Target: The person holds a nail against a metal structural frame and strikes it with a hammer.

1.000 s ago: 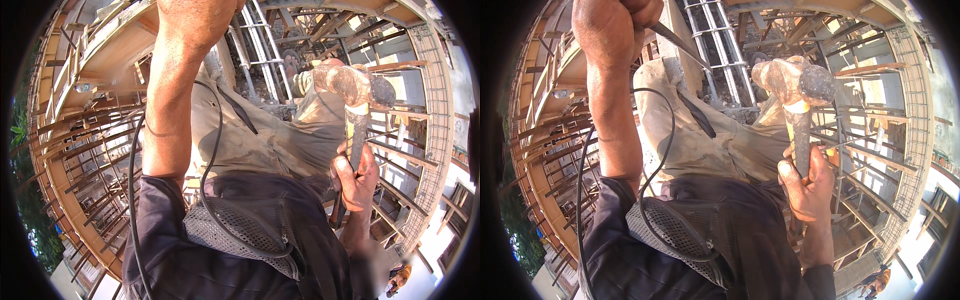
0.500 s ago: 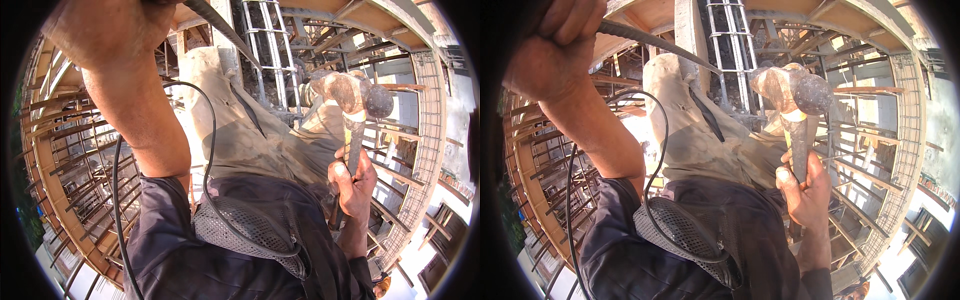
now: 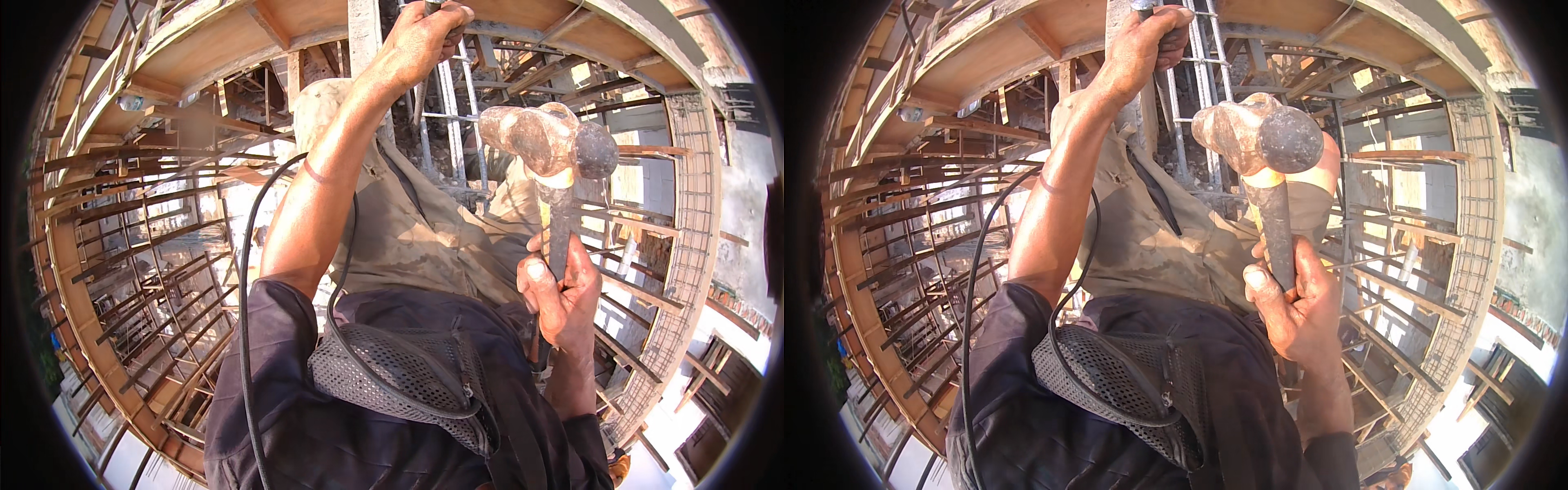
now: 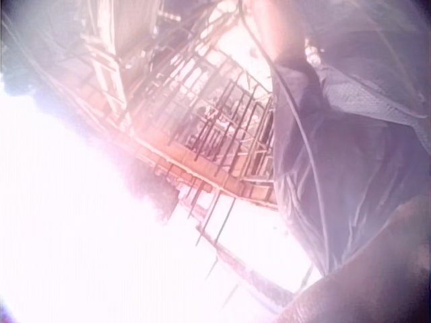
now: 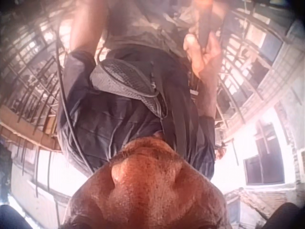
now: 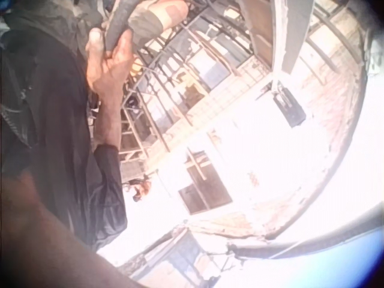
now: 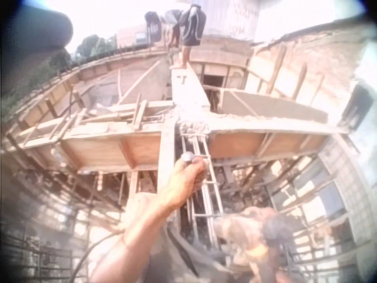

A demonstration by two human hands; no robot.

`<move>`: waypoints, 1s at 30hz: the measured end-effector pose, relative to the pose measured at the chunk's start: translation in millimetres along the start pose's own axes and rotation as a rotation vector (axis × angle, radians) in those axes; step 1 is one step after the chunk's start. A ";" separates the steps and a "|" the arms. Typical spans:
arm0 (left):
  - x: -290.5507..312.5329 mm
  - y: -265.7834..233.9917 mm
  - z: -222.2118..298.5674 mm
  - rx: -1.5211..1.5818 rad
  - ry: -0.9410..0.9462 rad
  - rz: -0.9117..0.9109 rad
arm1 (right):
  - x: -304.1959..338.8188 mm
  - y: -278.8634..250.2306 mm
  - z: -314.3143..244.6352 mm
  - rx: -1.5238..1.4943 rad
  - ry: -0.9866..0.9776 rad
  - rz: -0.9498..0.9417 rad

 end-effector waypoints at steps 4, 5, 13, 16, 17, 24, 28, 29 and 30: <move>17.3 32.6 30.0 -0.422 0.093 0.205 | 4.2 -17.6 -35.7 0.008 -0.189 0.142; 14.5 36.9 28.9 -0.405 0.096 0.168 | 4.5 -26.4 -51.4 -0.007 -0.260 0.224; 15.6 54.7 29.8 -0.465 0.106 0.090 | -7.3 -42.7 -127.9 -0.045 -0.584 0.374; 11.3 46.5 13.2 -0.551 0.145 0.065 | -39.2 -23.4 -85.4 0.062 -0.256 0.327; 7.2 38.1 3.5 -0.593 0.149 0.053 | -47.5 -15.3 -73.1 0.034 -0.121 0.169; 5.7 31.0 -14.6 -0.648 0.044 0.087 | 2.1 -48.8 -146.1 0.160 -0.309 0.512; 12.8 28.1 2.4 -0.573 0.123 0.112 | -37.0 -37.0 -185.6 -0.301 -0.337 -0.903; 15.0 40.5 7.4 -0.449 0.110 0.057 | -36.4 -37.2 -187.1 -0.262 -0.393 -1.007; 17.7 45.3 14.9 -0.424 0.107 0.075 | -37.0 -30.9 -184.6 -0.232 -0.409 -1.011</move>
Point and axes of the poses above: each hand's wrist, its own x-axis away from the middle knuckle, its own y-axis out of the palm, z = x × y, the point moved 10 cm from there along -x, towards the middle knuckle, and after that the axes turned 11 degrees about x, right-handed, at the moved point
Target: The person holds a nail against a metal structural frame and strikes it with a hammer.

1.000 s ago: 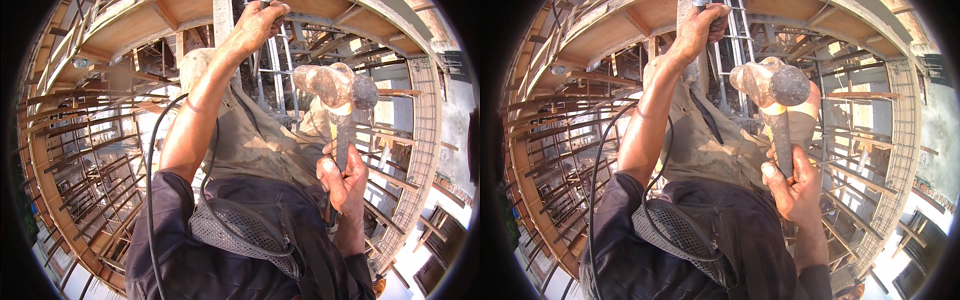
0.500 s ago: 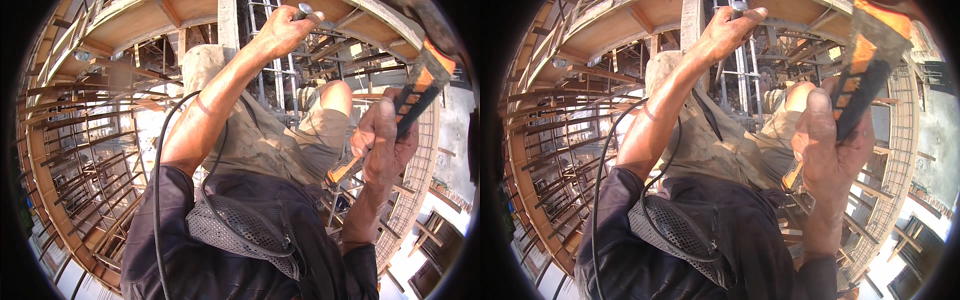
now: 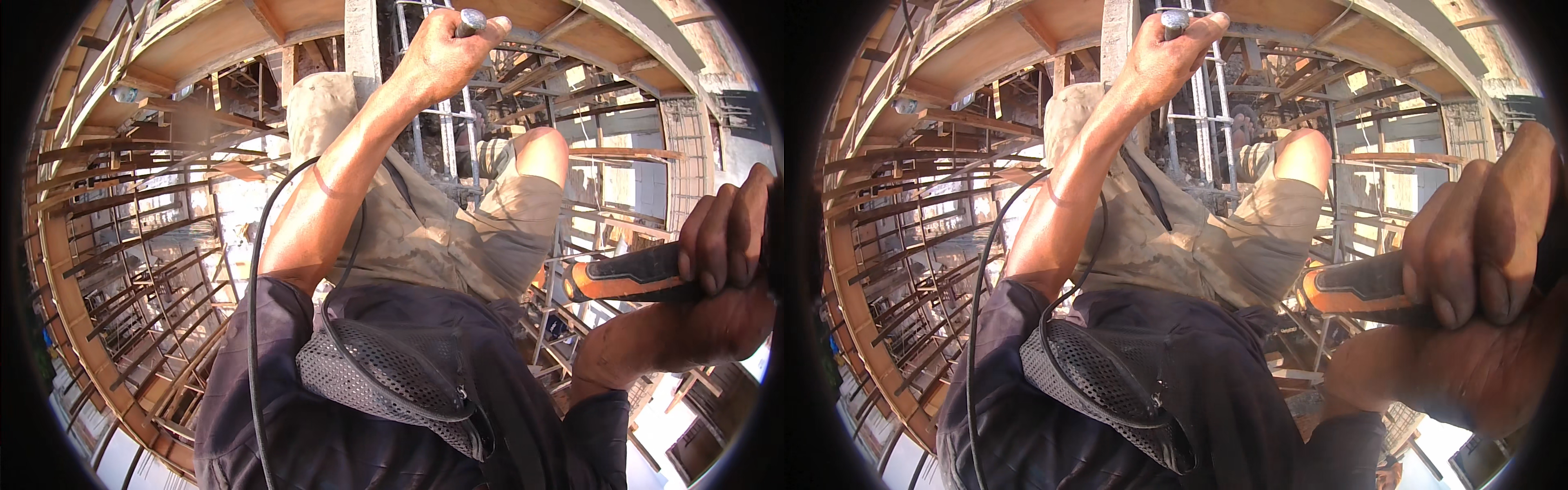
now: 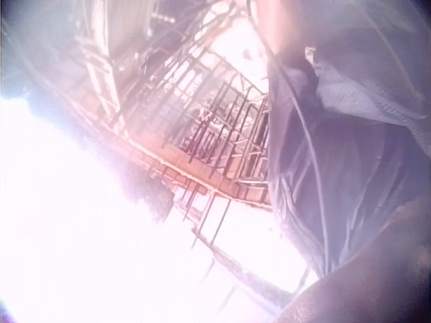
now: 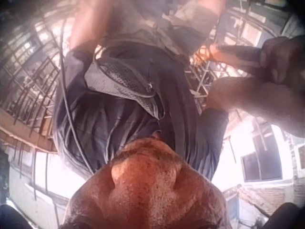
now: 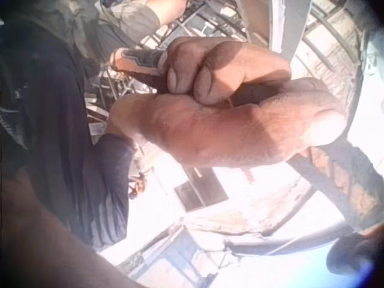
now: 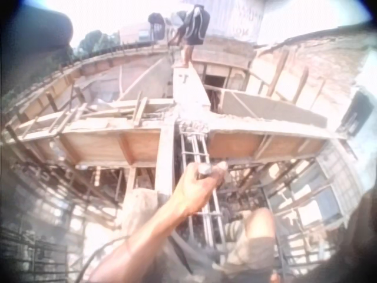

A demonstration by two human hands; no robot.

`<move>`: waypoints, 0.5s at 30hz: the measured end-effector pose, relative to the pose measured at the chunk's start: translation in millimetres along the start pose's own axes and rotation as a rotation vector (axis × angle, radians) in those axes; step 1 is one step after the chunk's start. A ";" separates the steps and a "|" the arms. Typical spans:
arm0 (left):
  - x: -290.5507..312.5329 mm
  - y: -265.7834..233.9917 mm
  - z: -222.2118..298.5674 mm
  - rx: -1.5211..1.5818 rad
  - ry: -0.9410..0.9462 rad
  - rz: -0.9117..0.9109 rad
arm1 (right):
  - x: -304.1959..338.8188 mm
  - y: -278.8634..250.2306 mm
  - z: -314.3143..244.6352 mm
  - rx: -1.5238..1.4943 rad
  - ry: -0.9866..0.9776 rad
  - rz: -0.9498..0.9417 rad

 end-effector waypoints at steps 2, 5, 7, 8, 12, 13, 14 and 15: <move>6.3 -5.2 8.9 0.037 -0.021 0.046 | -11.7 -4.1 20.4 0.073 -0.048 0.299; 7.8 -10.0 0.8 0.052 -0.012 0.074 | 22.5 6.9 10.7 0.403 -0.114 1.264; 13.2 -10.9 16.2 -0.099 0.126 0.102 | 15.1 -4.2 20.8 0.199 -0.136 0.960; 14.4 -10.0 12.6 -0.108 0.095 0.095 | 7.4 -6.6 25.3 0.110 -0.092 0.734; 7.2 3.0 3.0 -0.187 0.007 0.067 | 11.5 -23.0 -5.9 0.224 -0.268 0.463; 6.4 5.0 3.5 -0.180 0.018 0.074 | 11.7 -9.4 -1.6 0.319 -0.307 0.857; 10.1 -2.5 5.2 -0.187 0.031 0.100 | 15.9 -6.6 20.3 0.408 -0.234 1.052; 9.4 2.4 8.2 -0.159 0.100 0.089 | 27.8 -0.6 37.4 0.498 -0.128 1.264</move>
Point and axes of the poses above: each hand's wrist, its own x-axis away from the middle knuckle, its own y-axis out of the palm, z = x × y, the point moved 10 cm from there along -x, towards the middle knuckle, and after that the axes turned 11 degrees about x, right-handed, at the moved point
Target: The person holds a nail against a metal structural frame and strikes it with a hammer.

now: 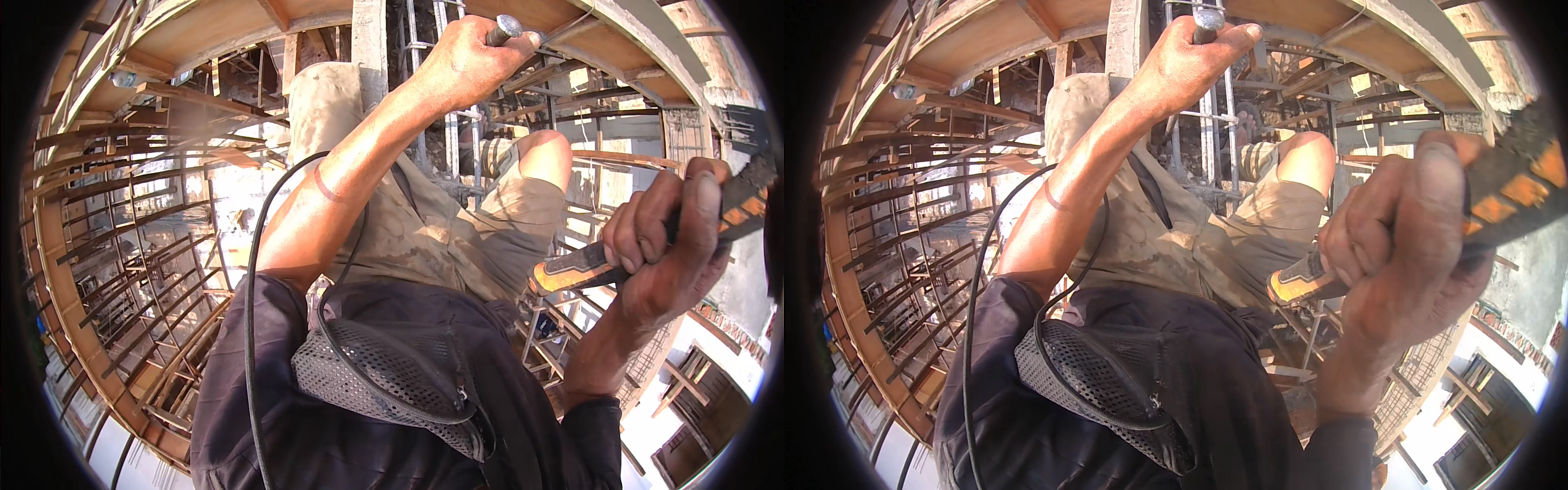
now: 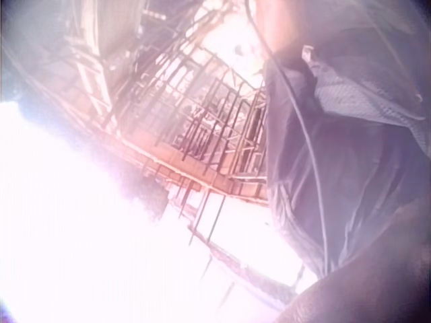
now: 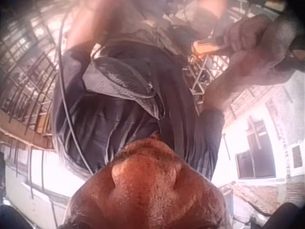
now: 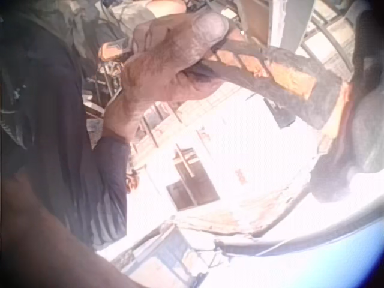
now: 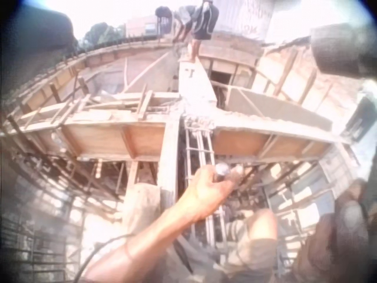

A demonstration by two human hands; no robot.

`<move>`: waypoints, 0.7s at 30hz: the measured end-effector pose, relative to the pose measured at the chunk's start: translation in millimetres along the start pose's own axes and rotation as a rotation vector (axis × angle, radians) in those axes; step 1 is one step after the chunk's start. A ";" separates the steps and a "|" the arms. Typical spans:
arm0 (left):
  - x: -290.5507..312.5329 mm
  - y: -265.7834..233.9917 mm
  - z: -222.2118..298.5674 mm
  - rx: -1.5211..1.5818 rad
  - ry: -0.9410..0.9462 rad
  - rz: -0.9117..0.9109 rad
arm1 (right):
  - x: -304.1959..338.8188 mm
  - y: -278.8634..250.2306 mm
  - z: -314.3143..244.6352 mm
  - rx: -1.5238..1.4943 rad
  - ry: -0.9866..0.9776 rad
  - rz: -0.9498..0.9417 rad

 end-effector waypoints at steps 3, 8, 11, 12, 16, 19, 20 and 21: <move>-2.0 -22.7 -22.1 0.134 -0.091 -0.006 | 41.0 16.4 91.3 0.116 0.624 -0.321; 8.0 -29.4 -11.9 -0.071 -0.127 -0.031 | 28.6 -6.0 21.7 0.311 0.321 -0.065; 19.5 -16.4 -0.7 0.020 -0.114 0.021 | 1.4 -24.4 -50.5 -0.013 0.037 -0.079; 24.9 -23.1 2.4 0.042 -0.121 0.045 | -9.1 -16.0 -68.4 -0.202 -0.056 -0.359; 21.0 -14.3 -5.3 0.048 -0.104 0.058 | 7.8 0.6 -40.0 -0.141 0.023 -0.165; 24.1 -19.1 -10.7 -0.024 -0.087 0.012 | 31.1 25.0 53.5 0.378 0.392 -0.313; 26.9 -21.4 -17.7 -0.039 -0.083 0.011 | 36.9 23.6 56.1 0.326 0.465 -0.295; 28.3 -23.5 -14.3 -0.052 -0.080 0.013 | 43.9 21.5 59.5 0.275 0.537 -0.278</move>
Point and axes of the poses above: each hand's wrist, its own x-axis away from the middle knuckle, its own y-axis out of the palm, z = x × y, the point moved 10 cm from there along -x, towards the middle knuckle, and after that the axes turned 11 degrees about x, right-handed, at the moved point
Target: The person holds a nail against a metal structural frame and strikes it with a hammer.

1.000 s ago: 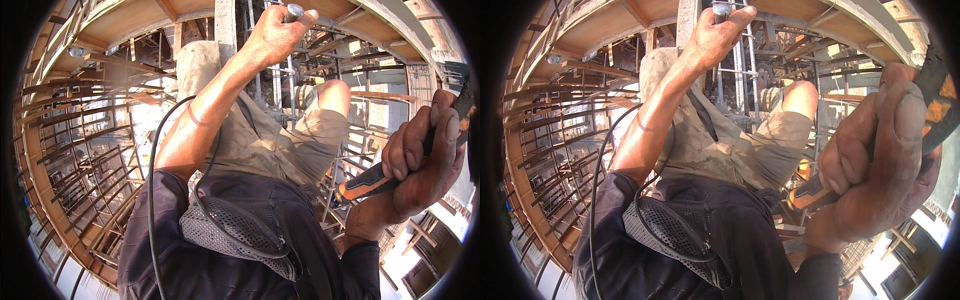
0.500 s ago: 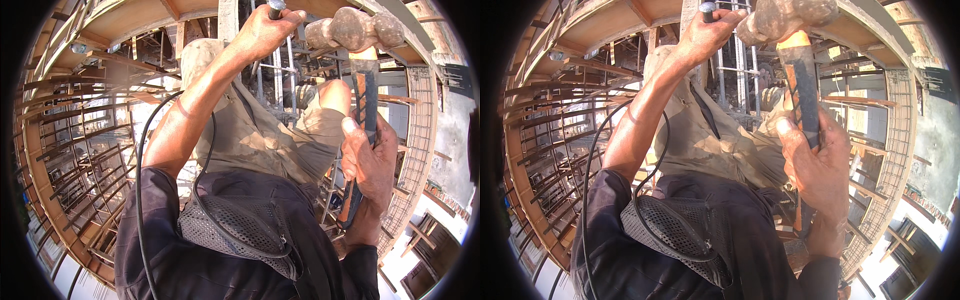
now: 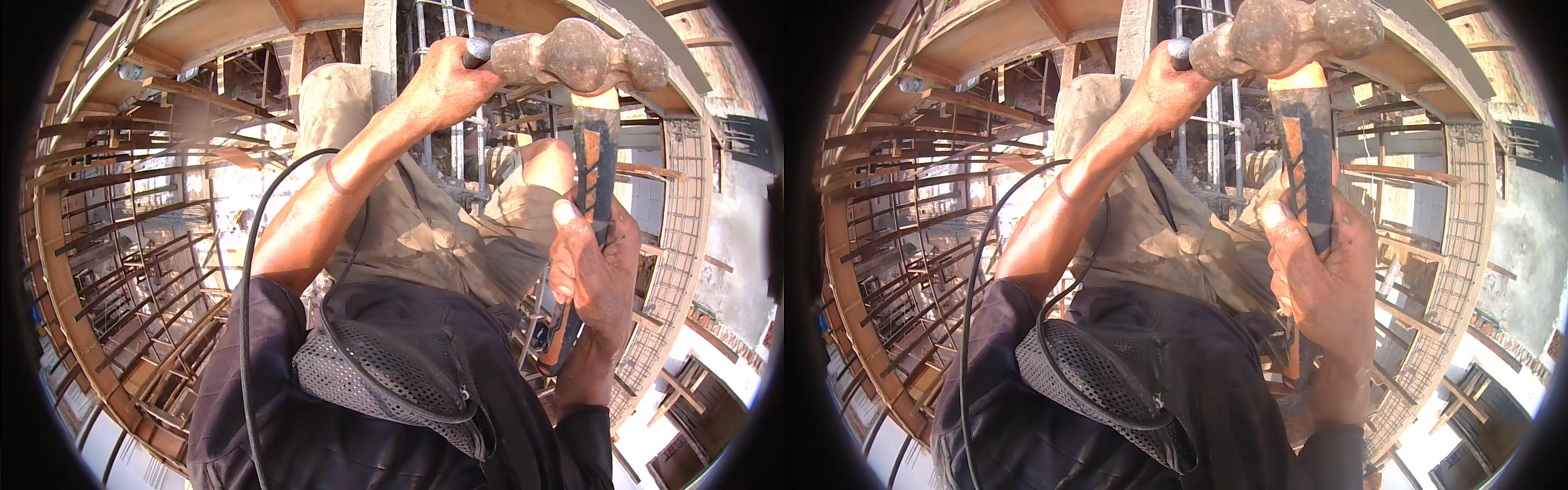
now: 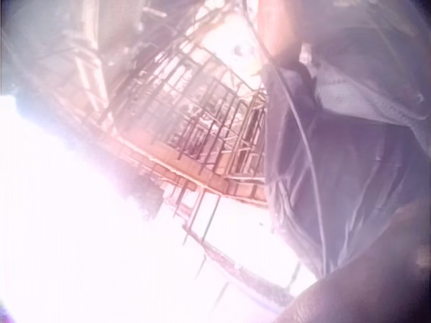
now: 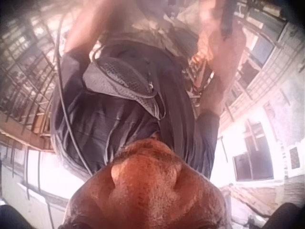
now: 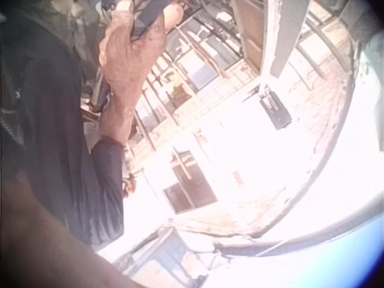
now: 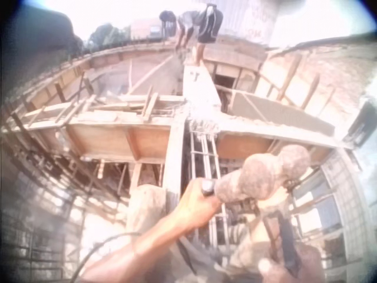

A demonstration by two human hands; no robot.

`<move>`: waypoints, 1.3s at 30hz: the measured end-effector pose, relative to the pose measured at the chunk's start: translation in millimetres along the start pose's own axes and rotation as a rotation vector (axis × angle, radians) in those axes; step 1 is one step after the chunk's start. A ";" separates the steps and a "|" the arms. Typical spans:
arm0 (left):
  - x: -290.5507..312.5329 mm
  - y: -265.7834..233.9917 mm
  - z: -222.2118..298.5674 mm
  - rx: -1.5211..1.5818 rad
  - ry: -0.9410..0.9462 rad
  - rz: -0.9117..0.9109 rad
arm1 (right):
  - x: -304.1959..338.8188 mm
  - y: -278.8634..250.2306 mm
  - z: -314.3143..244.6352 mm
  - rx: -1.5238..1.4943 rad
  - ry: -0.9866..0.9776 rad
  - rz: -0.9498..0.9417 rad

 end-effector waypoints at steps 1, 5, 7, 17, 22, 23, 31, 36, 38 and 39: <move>5.7 1.0 0.5 0.055 -0.035 -0.013 | 4.3 1.0 6.9 -0.061 0.064 -0.010; -0.4 -22.1 30.6 0.212 0.097 0.087 | 15.6 -43.3 -17.0 -0.110 -0.134 0.268; 0.2 -30.1 71.0 0.248 0.280 0.162 | 24.7 -55.5 -25.3 -0.210 -0.161 0.345; -15.4 -1.1 24.6 0.166 -0.031 0.059 | 44.2 -70.3 -35.6 -0.154 -0.265 0.414; -13.2 5.6 8.0 0.060 -0.025 0.061 | 30.1 -78.2 -74.4 -0.327 -0.558 0.210; -10.9 9.6 4.9 0.069 0.007 0.071 | 25.6 -73.4 -68.7 -0.268 -0.521 0.303; 21.1 42.0 38.6 0.099 0.056 -0.083 | 20.9 -44.2 14.7 0.132 -0.373 0.222; 60.5 100.6 51.2 0.040 0.296 -0.264 | 47.3 -66.9 36.3 -0.167 -0.288 0.336; 71.0 109.8 70.8 -0.008 0.327 -0.308 | 58.7 -79.1 36.2 -0.223 -0.342 0.381; 73.4 115.8 94.9 -0.017 0.409 -0.327 | 65.7 -91.2 42.8 -0.251 -0.361 0.410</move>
Point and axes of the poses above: each hand's wrist, its own x-axis away from the middle knuckle, its own y-axis out of the palm, z = x × y, the point moved 10 cm from there along -x, towards the middle knuckle, and after that the axes turned 11 degrees about x, right-handed, at the moved point
